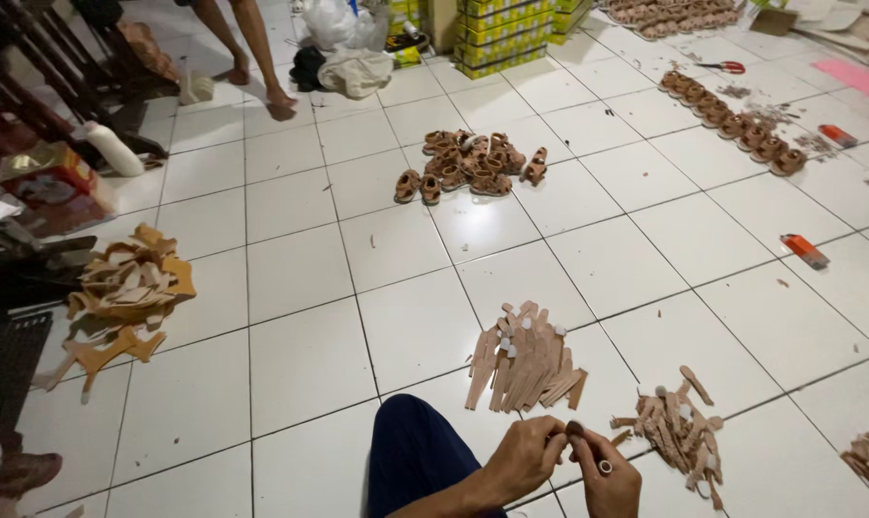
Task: The person sits on the floor and repeatedly picks up small wooden pieces and white cylindrical components. They insert the white cylinders into the wooden pieces and place the assembled units into a growing pile on the floor.
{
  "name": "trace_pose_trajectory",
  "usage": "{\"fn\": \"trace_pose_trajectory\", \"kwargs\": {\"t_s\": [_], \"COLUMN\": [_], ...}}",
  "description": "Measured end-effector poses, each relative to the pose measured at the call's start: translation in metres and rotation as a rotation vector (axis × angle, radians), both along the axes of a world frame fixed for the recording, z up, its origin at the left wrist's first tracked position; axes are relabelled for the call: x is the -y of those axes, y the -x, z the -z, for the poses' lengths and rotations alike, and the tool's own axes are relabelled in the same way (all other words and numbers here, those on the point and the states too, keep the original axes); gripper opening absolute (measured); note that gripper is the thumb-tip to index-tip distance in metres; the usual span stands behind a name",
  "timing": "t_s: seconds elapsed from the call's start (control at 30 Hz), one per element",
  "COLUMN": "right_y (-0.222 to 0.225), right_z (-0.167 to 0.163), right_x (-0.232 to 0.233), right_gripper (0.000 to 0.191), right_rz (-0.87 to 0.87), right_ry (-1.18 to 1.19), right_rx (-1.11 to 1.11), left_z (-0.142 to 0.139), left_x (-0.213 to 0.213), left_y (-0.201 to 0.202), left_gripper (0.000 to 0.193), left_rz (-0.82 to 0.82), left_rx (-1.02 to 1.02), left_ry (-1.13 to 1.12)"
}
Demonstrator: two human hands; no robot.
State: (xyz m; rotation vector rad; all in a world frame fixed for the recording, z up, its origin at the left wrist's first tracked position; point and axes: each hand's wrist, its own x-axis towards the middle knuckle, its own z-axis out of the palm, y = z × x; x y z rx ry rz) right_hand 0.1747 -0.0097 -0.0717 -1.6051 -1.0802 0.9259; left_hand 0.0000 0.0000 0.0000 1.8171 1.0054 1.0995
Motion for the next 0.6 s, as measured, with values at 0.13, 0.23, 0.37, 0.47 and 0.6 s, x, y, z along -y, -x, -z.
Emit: {"fn": "trace_pose_trajectory", "kwargs": {"t_s": [0.13, 0.23, 0.37, 0.47, 0.6], "right_y": [-0.054, -0.096, -0.126, -0.131, -0.130], "right_z": [-0.179, -0.286, -0.361, -0.384, -0.403], "right_x": [0.010, 0.021, 0.037, 0.043, 0.047], "right_gripper": [0.025, 0.020, 0.018, 0.020, 0.022], "right_rz": [-0.045, -0.123, -0.121, -0.050, -0.067], "right_ry": [0.018, -0.080, -0.248, -0.119, -0.105], "right_rx": [0.127, 0.396, 0.556, 0.210, -0.071], "left_z": [-0.179, -0.286, -0.363, -0.385, -0.401], "left_x": [0.016, 0.022, 0.035, 0.041, 0.037], "left_y": [-0.052, -0.079, -0.110, -0.125, -0.131], "left_gripper": [0.024, 0.026, 0.024, 0.024, 0.020], "left_rz": [0.064, 0.090, 0.097, 0.051, 0.017], "left_rx": [0.121, 0.081, 0.113, 0.110, 0.116], "left_ry": [0.190, 0.293, 0.259, 0.216, 0.141]}}
